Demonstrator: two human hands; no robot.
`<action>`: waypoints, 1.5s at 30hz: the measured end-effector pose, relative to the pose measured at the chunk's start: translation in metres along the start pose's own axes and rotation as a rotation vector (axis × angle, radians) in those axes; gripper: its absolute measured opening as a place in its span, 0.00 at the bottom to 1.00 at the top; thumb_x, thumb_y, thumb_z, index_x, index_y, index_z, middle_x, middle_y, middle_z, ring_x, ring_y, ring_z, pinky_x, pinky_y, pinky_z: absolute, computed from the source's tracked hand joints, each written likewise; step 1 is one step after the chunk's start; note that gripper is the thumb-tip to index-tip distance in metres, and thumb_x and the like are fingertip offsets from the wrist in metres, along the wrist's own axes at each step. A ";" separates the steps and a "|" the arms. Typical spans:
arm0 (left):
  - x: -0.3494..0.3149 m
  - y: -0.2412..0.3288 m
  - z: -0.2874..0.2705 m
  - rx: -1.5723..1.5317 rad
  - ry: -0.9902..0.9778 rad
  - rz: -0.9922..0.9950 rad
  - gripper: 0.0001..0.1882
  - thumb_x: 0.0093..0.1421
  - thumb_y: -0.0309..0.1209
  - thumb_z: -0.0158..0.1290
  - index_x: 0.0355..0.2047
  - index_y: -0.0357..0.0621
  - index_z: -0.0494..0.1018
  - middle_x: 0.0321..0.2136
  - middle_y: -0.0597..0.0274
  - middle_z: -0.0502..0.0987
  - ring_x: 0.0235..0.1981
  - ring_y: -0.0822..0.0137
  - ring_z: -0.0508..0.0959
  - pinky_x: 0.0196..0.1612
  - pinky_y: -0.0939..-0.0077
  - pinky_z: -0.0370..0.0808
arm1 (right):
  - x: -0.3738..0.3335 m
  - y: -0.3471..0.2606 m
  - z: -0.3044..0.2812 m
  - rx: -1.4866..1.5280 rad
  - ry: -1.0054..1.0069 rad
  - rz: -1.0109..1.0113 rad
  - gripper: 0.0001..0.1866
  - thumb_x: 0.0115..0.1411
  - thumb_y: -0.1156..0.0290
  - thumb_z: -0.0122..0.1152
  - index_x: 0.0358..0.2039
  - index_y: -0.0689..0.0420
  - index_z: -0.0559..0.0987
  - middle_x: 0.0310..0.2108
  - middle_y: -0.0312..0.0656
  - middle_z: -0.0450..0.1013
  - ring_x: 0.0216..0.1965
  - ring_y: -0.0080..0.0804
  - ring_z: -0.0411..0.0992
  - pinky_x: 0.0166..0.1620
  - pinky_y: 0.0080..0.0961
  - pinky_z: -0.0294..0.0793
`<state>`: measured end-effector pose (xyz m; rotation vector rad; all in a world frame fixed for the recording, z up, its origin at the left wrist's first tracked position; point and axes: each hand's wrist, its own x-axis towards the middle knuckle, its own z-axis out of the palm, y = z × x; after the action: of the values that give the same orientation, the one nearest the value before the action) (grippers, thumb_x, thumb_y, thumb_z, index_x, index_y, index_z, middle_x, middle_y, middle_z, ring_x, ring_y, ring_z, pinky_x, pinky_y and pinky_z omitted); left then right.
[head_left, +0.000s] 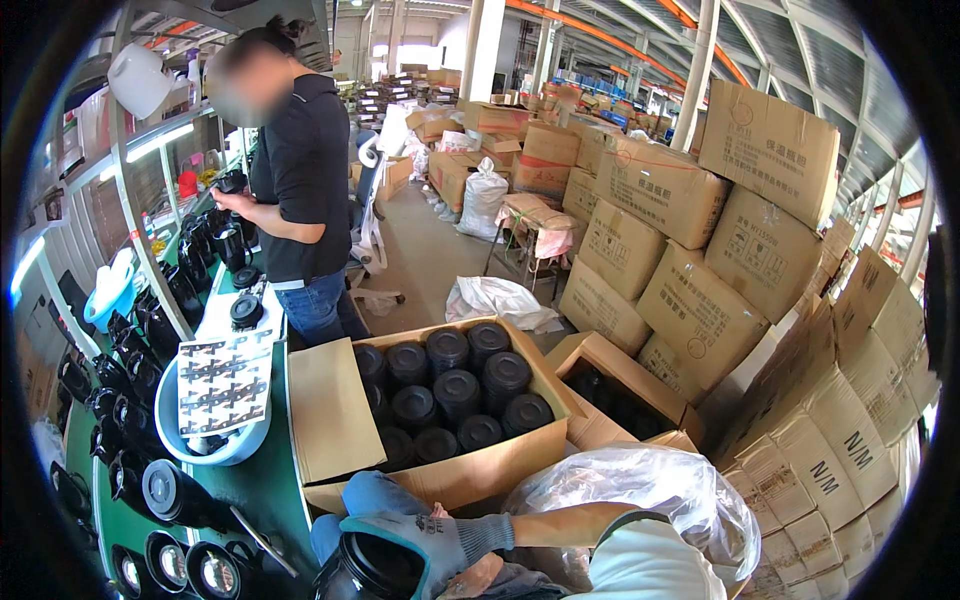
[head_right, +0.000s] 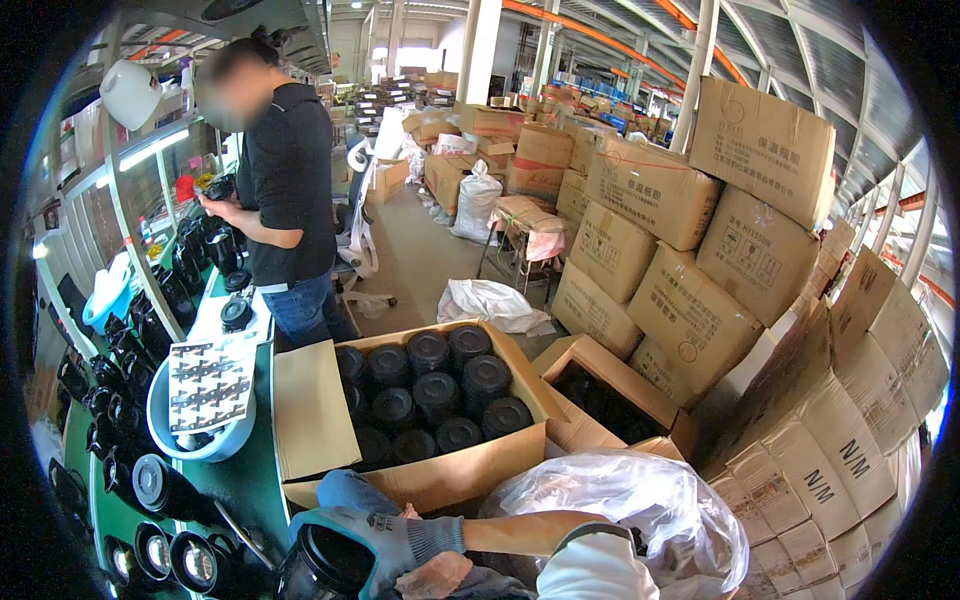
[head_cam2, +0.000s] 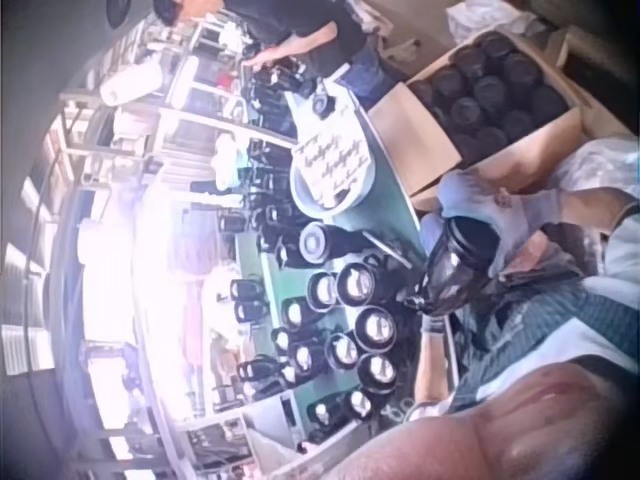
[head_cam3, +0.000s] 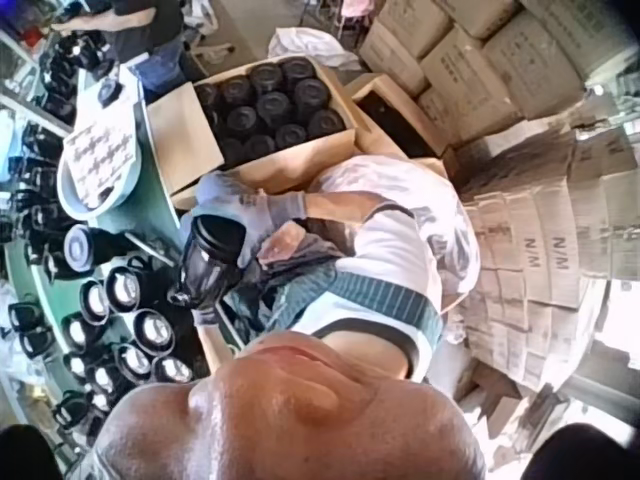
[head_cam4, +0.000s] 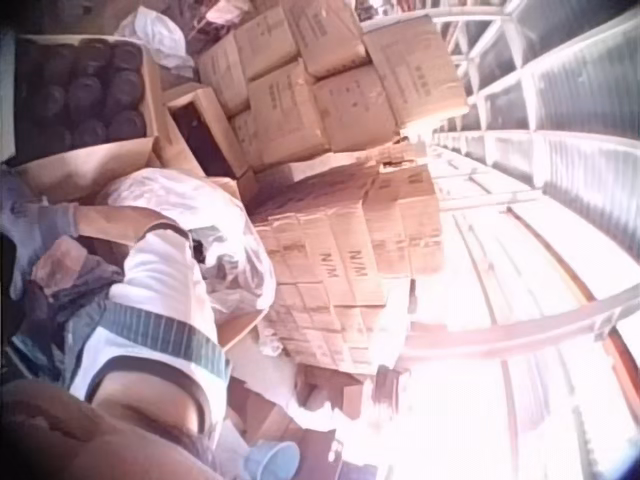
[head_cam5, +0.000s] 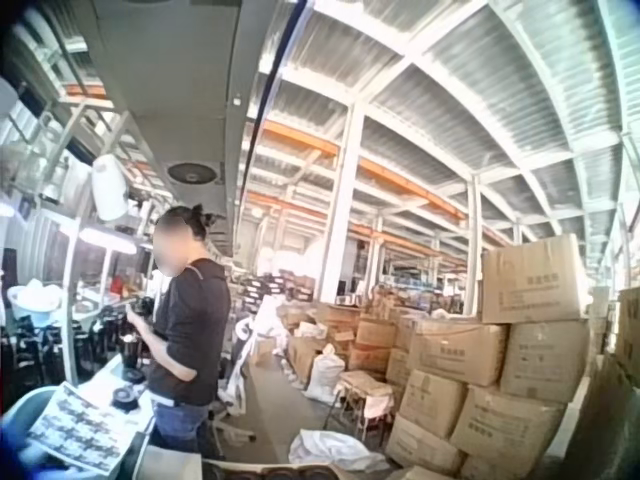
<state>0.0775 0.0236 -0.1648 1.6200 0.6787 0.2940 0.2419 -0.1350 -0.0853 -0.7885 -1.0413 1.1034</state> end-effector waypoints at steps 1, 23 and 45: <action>-0.003 -0.001 0.002 -0.002 -0.003 0.000 0.26 0.62 0.30 0.60 0.59 0.32 0.70 0.48 0.55 0.80 0.47 0.67 0.80 0.56 0.71 0.77 | -0.007 0.006 -0.003 -0.061 0.036 0.052 0.57 0.43 0.58 0.81 0.71 0.59 0.60 0.65 0.56 0.65 0.65 0.50 0.67 0.69 0.44 0.65; -0.094 -0.011 -0.057 -0.127 0.165 0.065 0.22 0.63 0.33 0.59 0.54 0.31 0.75 0.44 0.57 0.83 0.43 0.67 0.82 0.54 0.72 0.78 | -0.015 -0.043 -0.002 -0.857 -0.193 -0.073 0.70 0.32 0.44 0.87 0.72 0.58 0.60 0.66 0.54 0.63 0.67 0.53 0.62 0.69 0.46 0.61; -0.128 0.031 -0.076 0.591 0.415 0.591 0.16 0.56 0.32 0.63 0.41 0.32 0.82 0.38 0.50 0.85 0.39 0.58 0.86 0.47 0.68 0.82 | -0.021 -0.023 -0.031 -0.785 -0.256 0.194 0.49 0.58 0.47 0.70 0.72 0.59 0.61 0.65 0.55 0.67 0.63 0.46 0.70 0.65 0.40 0.68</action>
<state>-0.0577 0.0100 -0.0975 2.3501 0.6096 0.9476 0.2760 -0.1620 -0.0800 -1.4149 -1.6808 0.9621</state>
